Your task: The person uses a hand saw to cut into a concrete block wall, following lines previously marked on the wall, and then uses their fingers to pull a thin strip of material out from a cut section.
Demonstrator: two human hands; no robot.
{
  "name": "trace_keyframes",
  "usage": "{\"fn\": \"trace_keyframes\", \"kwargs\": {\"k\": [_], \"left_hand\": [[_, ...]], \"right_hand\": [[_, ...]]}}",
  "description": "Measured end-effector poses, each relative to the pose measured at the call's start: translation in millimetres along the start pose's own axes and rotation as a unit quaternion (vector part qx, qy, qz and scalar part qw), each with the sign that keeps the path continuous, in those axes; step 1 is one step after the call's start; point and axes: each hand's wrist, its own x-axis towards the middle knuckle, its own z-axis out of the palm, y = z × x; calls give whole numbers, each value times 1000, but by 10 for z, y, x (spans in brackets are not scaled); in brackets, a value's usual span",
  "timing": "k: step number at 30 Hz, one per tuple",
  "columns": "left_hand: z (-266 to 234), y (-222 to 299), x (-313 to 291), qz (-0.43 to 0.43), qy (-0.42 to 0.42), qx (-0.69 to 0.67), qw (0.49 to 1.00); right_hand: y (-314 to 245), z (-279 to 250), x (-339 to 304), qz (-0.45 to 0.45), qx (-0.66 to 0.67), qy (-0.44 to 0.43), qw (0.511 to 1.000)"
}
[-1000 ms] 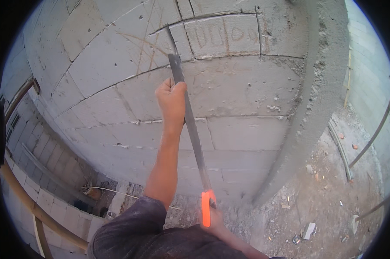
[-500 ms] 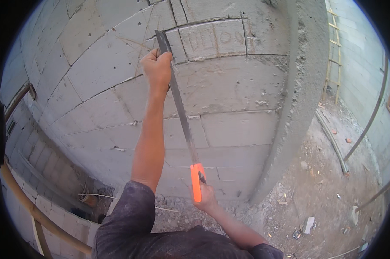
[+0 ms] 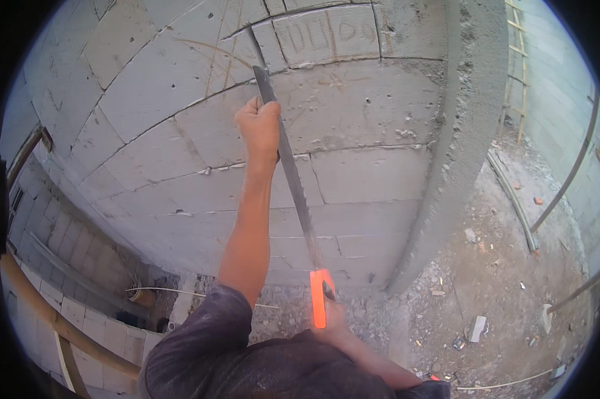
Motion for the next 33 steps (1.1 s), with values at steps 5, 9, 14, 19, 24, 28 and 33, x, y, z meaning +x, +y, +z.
{"fn": "trace_keyframes", "kwargs": {"k": [5,9,14,19,24,28,33], "left_hand": [[-255,41,-851,-2,-49,-38,998],[-531,-137,-1492,-107,-93,-184,973],[-810,-789,-1986,-286,-97,-174,937],[-673,-905,-2061,-250,-89,-181,947],[-389,-747,-1890,-201,-181,-168,948],[-501,-751,-1749,-235,-135,-235,933],[-546,-738,-1338,-222,-63,-353,907]], "right_hand": [[554,-54,-665,55,-81,-17,995],[529,-429,-1092,109,-218,-121,962],[581,-365,-1807,187,-205,-91,956],[450,-229,-1953,138,-185,28,973],[182,-142,-1743,188,-140,-19,972],[263,-75,-1734,166,-189,44,967],[17,-763,-1244,92,-308,27,947]]}}
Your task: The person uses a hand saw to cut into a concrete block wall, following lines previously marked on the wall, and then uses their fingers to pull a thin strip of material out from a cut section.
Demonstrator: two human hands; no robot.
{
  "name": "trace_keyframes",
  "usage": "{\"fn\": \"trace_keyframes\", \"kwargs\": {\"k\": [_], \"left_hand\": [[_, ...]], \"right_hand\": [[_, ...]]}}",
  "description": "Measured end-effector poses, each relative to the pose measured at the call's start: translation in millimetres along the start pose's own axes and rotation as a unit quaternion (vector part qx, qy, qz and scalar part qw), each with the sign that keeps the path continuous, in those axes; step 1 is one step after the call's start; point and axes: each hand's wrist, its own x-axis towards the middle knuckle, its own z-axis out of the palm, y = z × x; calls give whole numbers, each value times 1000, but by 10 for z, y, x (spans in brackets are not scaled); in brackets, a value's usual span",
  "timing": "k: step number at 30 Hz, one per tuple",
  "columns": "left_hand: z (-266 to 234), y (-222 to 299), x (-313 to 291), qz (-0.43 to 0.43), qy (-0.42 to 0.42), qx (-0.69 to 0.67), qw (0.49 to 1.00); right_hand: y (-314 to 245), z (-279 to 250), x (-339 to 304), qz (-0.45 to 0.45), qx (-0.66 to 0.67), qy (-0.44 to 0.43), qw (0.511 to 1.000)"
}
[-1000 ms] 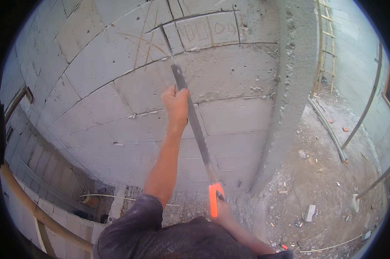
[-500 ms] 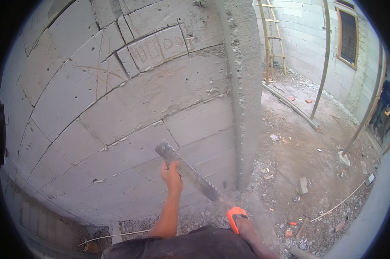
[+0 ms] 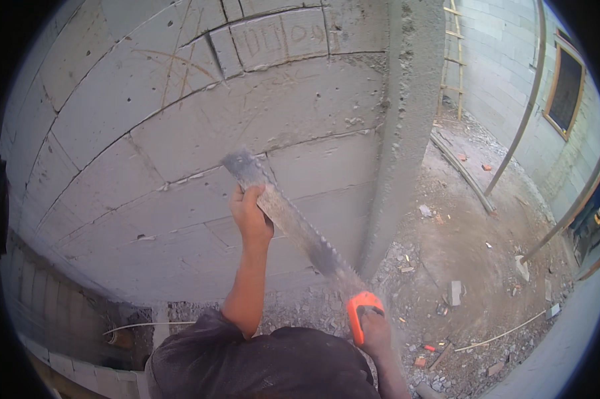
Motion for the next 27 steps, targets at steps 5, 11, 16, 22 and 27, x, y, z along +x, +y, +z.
{"fn": "trace_keyframes", "kwargs": {"k": [5,11,16,22,27], "left_hand": [[683,499,471,126,-23,-94,987],[1189,624,839,185,27,-90,978],[1291,439,860,160,83,-109,977],[1416,342,933,215,123,-153,957],[1600,252,980,234,129,-159,950]], "right_hand": [[132,-1213,1015,-108,-89,59,988],[135,-2130,1800,-184,-136,67,971],[303,-2514,2087,-188,-151,31,970],[323,-2775,2252,-205,-179,23,962],[460,-3008,2400,-212,-201,18,956]]}}
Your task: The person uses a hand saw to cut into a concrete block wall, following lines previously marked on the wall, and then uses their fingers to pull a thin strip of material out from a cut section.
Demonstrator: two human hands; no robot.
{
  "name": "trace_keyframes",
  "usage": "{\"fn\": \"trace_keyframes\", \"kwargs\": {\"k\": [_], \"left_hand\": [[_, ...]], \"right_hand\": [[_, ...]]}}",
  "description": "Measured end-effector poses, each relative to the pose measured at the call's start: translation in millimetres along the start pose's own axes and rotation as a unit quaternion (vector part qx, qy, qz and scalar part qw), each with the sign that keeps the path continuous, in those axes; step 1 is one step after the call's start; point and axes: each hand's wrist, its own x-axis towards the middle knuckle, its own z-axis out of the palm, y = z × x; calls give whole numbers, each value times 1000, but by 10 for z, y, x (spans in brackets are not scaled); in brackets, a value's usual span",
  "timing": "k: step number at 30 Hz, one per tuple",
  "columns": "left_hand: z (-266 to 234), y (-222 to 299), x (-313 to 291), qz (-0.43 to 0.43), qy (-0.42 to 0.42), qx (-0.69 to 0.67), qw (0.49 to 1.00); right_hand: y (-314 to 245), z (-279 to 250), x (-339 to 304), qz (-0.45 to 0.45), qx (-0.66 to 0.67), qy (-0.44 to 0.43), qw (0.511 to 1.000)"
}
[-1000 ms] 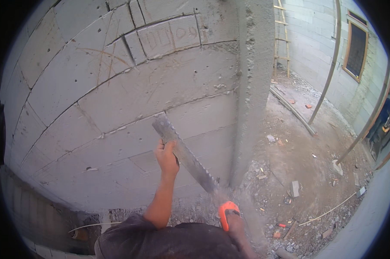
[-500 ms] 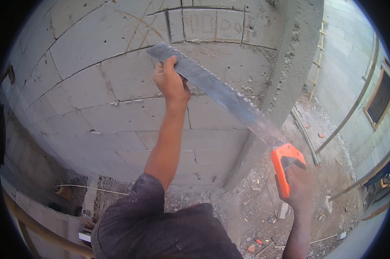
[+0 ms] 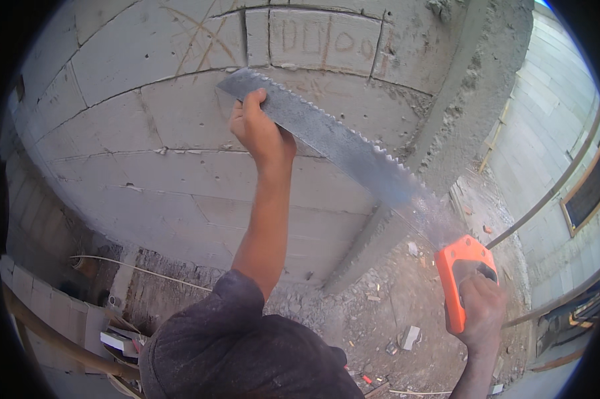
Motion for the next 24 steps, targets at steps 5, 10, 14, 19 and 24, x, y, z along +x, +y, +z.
{"fn": "trace_keyframes", "kwargs": {"k": [5,10,14,19,24], "left_hand": [[216,4,-130,-4,63,-21,998],[394,-373,-378,-6,25,-26,999],[740,-873,-1008,-84,15,-20,996],[975,-1148,-1646,-157,-42,7,987],[858,-496,-1497,-46,39,-24,998]], "right_hand": [[100,-219,32,-7,-6,-22,1000],[452,-485,-186,17,11,-49,999],[861,-758,-654,28,-57,-10,998],[1053,-954,-1200,88,-23,-25,996],[930,-792,-1096,31,-10,-18,999]]}}
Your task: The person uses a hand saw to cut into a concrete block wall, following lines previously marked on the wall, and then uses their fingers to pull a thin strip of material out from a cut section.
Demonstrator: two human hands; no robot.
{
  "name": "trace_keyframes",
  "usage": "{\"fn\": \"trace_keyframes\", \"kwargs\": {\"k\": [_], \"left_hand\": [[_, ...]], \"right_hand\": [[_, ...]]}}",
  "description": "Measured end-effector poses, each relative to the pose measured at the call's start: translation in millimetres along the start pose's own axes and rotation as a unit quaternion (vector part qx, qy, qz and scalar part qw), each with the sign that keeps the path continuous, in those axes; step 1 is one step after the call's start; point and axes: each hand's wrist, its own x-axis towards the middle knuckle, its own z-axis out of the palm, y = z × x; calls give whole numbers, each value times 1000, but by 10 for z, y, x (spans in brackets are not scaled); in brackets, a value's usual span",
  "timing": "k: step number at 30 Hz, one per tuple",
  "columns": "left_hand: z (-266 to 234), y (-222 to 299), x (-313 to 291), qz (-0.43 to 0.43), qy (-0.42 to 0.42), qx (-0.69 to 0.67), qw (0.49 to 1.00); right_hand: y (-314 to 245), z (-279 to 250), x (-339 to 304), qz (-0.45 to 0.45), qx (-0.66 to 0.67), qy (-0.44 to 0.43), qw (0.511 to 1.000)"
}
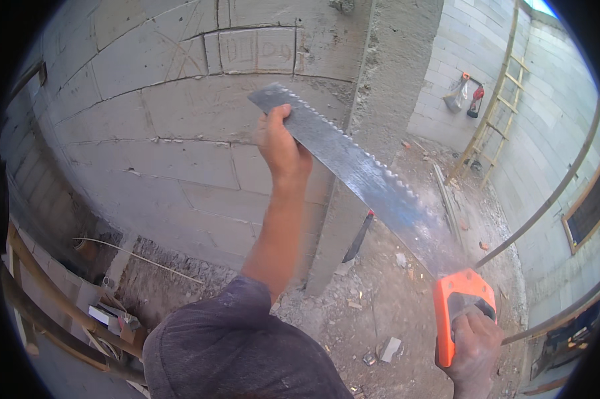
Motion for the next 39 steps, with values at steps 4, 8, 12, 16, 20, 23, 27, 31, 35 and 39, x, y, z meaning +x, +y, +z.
{"fn": "trace_keyframes", "kwargs": {"k": [4,8,12,16,20,23,27,31,35,39], "left_hand": [[-235,361,588,53,26,14,998],[-466,639,1181,64,32,91,993],[-461,551,1371,74,63,103,990],[-410,298,1321,103,56,37,992],[-292,230,1120,103,69,24,992],[-232,14,883,56,43,48,996],[-134,-536,448,23,-22,110,993],[107,-293,-221,12,-64,-1,998],[102,-238,-1065,-55,-118,44,991],[72,-318,-1649,-159,-211,124,956]], "right_hand": [[-159,157,572,-68,-3,9,998],[-336,438,1203,-130,4,37,991],[-303,469,1404,-116,-4,7,993],[-256,414,1263,-107,-15,-3,994],[-224,298,1161,-67,14,-8,998],[-36,96,989,-67,4,-2,998],[146,-117,402,-22,-42,-8,999],[351,307,-272,-9,28,67,997],[19,909,-1606,120,73,62,988],[-615,1369,-2130,227,93,121,962]]}}
